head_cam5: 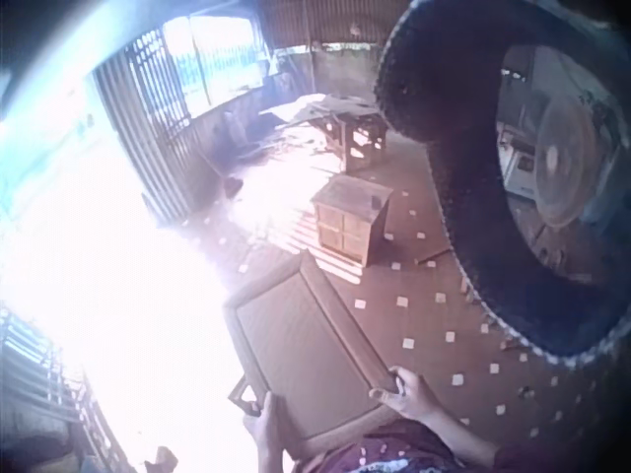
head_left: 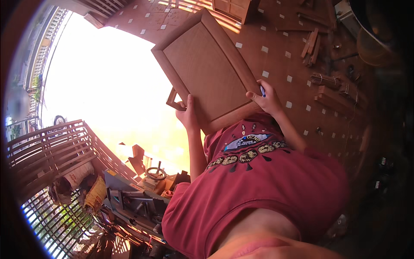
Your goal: The person uses a set square and a pencil to mark lines on a wooden panel. They then use sandpaper to smooth the surface of the panel.
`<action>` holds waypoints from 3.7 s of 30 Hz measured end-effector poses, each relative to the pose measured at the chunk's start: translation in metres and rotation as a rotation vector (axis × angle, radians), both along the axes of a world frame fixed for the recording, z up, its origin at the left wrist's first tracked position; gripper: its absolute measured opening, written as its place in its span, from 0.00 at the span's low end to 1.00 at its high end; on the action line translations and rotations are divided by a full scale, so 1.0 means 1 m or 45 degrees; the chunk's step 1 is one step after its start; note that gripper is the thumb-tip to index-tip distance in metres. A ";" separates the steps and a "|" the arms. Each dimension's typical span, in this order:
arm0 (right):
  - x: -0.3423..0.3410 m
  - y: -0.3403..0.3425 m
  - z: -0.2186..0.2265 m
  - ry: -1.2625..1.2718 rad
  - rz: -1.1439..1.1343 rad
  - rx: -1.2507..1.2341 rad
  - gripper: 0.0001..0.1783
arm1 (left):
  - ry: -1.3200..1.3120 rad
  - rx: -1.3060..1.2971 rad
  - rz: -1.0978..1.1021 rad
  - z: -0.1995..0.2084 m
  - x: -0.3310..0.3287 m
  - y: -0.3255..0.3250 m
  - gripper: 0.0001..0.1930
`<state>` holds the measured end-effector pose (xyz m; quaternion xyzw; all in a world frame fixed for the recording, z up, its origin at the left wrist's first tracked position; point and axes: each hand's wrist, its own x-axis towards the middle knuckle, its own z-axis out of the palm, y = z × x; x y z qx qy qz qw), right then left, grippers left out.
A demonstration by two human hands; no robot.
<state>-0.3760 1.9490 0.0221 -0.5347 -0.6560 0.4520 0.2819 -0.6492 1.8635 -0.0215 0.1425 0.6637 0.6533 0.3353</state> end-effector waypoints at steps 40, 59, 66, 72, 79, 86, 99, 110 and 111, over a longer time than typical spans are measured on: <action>-0.049 0.645 -0.018 0.261 -0.955 -0.658 0.40 | -0.031 -0.409 -1.057 -0.010 -0.040 0.860 0.18; -0.053 0.946 -0.140 0.427 -1.102 -0.194 0.30 | 0.086 -0.550 -1.294 -0.098 -0.045 1.166 0.22; -0.058 1.031 -0.277 0.676 -1.039 -0.351 0.20 | 0.243 -0.532 -1.439 -0.242 -0.069 1.273 0.19; -0.095 1.054 -0.349 0.639 -1.341 -0.306 0.20 | 0.264 -0.508 -1.288 -0.285 -0.050 1.303 0.16; -0.093 1.061 -0.417 0.539 -1.351 -0.513 0.22 | 0.209 -0.493 -1.265 -0.347 -0.059 1.301 0.15; -0.076 1.056 -0.445 0.064 -1.247 -0.546 0.31 | 0.708 -0.572 -1.215 -0.323 -0.092 1.288 0.12; -0.063 1.040 -0.400 -0.419 -0.986 -0.169 0.19 | -0.219 -0.165 -1.018 -0.223 -0.077 1.295 0.17; -0.075 1.146 -0.403 -0.329 -1.036 0.278 0.21 | -0.530 -0.262 -1.007 -0.380 0.022 1.313 0.12; -0.074 1.157 -0.407 -0.395 -0.960 0.408 0.21 | -0.429 -0.200 -1.034 -0.381 0.025 1.310 0.16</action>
